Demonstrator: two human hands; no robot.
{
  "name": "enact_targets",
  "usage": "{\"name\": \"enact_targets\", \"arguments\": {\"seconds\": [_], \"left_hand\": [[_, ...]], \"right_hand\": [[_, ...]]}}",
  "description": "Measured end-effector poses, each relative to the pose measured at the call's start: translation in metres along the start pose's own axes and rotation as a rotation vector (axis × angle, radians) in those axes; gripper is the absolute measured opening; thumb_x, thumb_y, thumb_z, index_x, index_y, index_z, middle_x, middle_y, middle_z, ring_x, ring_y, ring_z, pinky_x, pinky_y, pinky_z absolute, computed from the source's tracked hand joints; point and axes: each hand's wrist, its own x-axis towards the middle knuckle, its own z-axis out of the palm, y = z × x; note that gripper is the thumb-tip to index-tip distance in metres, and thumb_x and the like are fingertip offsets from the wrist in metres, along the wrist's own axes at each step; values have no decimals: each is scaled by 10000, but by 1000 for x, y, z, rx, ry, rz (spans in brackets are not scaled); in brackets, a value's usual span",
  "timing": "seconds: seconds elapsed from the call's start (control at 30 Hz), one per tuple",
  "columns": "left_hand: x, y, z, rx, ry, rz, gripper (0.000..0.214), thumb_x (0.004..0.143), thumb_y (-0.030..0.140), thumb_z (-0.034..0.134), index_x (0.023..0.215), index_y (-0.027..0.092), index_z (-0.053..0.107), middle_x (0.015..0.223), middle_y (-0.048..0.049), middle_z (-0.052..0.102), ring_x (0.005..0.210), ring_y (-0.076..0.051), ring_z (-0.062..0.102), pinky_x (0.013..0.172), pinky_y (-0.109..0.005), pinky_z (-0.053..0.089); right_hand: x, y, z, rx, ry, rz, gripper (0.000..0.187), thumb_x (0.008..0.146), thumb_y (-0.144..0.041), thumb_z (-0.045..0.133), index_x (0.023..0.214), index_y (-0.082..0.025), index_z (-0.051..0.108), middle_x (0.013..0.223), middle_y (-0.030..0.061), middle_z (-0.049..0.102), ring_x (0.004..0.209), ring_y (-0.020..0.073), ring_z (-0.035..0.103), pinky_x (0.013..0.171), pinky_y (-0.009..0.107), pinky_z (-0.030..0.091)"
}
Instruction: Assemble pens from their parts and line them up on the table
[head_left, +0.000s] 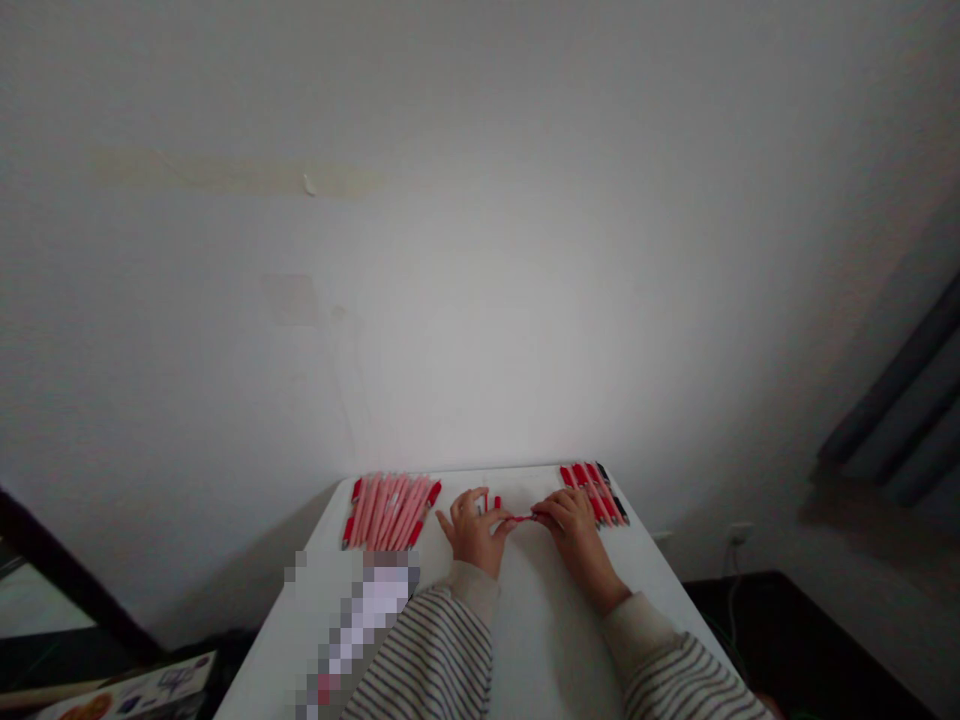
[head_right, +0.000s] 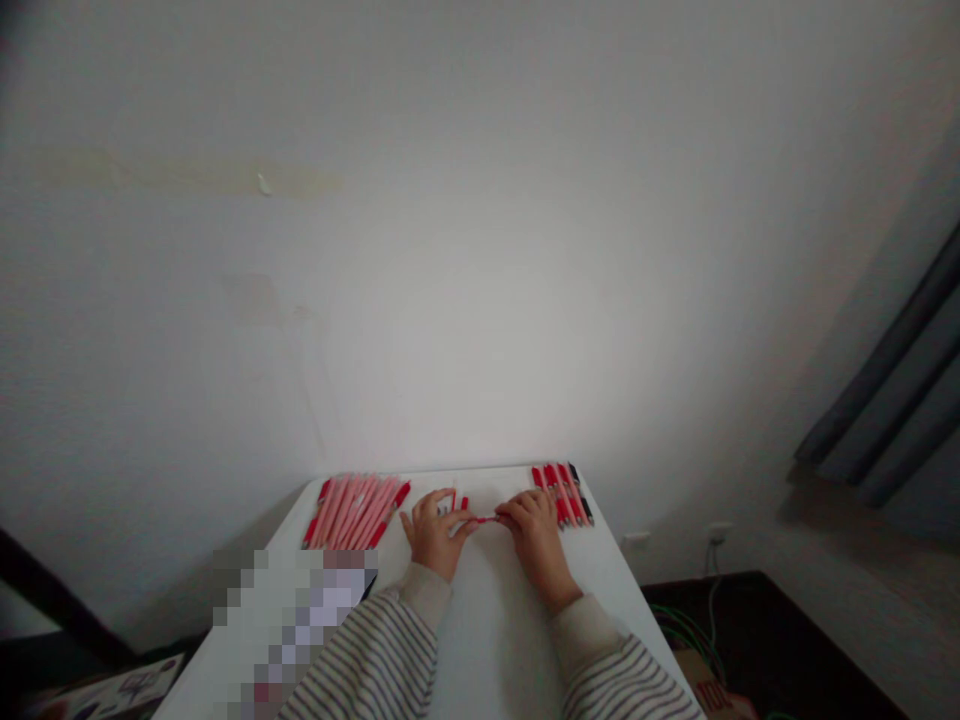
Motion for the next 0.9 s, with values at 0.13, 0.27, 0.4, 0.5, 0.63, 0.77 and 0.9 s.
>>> {"name": "enact_targets", "arguments": {"seconds": [0.13, 0.27, 0.4, 0.5, 0.63, 0.77, 0.9], "left_hand": [[0, -1, 1, -2, 10, 2, 145, 653, 283, 778, 754, 381, 741, 1241, 12, 604, 1248, -268, 427, 1103, -686, 95], [0, 0, 0, 15, 35, 3, 166, 649, 281, 781, 779, 377, 741, 1230, 1, 608, 1235, -263, 437, 1102, -678, 116], [1, 1, -1, 49, 68, -10, 160, 661, 277, 769, 796, 359, 743, 1224, -12, 607, 1232, -271, 440, 1090, -676, 154], [2, 0, -1, 81, 91, -22, 159, 669, 268, 760, 801, 355, 743, 1219, -12, 609, 1231, -279, 446, 1081, -676, 183], [2, -2, 0, 106, 119, -19, 140, 680, 274, 749, 799, 349, 744, 1216, -10, 612, 1224, -276, 453, 1092, -666, 169], [1, -1, -1, 113, 118, -29, 116, 694, 292, 736, 799, 340, 744, 1210, -13, 616, 1217, -272, 456, 1102, -666, 145], [1, 1, -4, 114, 76, -33, 105, 717, 325, 715, 818, 331, 741, 1221, -23, 610, 1222, -278, 448, 1092, -671, 158]], "right_hand": [[-1, 4, 5, 25, -3, 3, 166, 864, -273, 612, 996, -287, 712, 885, 40, 658, 942, 225, 510, 837, 373, 417], [-1, 3, 4, 34, -6, 14, 162, 876, -294, 594, 975, -287, 722, 883, 46, 656, 942, 227, 517, 845, 383, 421], [0, 3, 1, 26, 44, 55, 193, 904, -340, 543, 937, -283, 725, 938, 57, 642, 951, 226, 528, 872, 403, 416], [1, 5, 0, 20, 107, 95, 250, 920, -387, 502, 916, -281, 727, 959, 68, 629, 947, 227, 538, 855, 401, 425], [1, 8, 0, 37, 101, 120, 297, 922, -445, 477, 940, -272, 717, 911, 63, 641, 917, 229, 541, 824, 386, 432], [1, 9, -1, 70, 102, 143, 349, 926, -476, 452, 935, -239, 708, 884, 68, 661, 896, 230, 544, 824, 384, 429], [1, 9, 1, 111, 125, 157, 369, 927, -488, 440, 949, -226, 699, 874, 77, 675, 899, 233, 554, 836, 389, 430]]}}
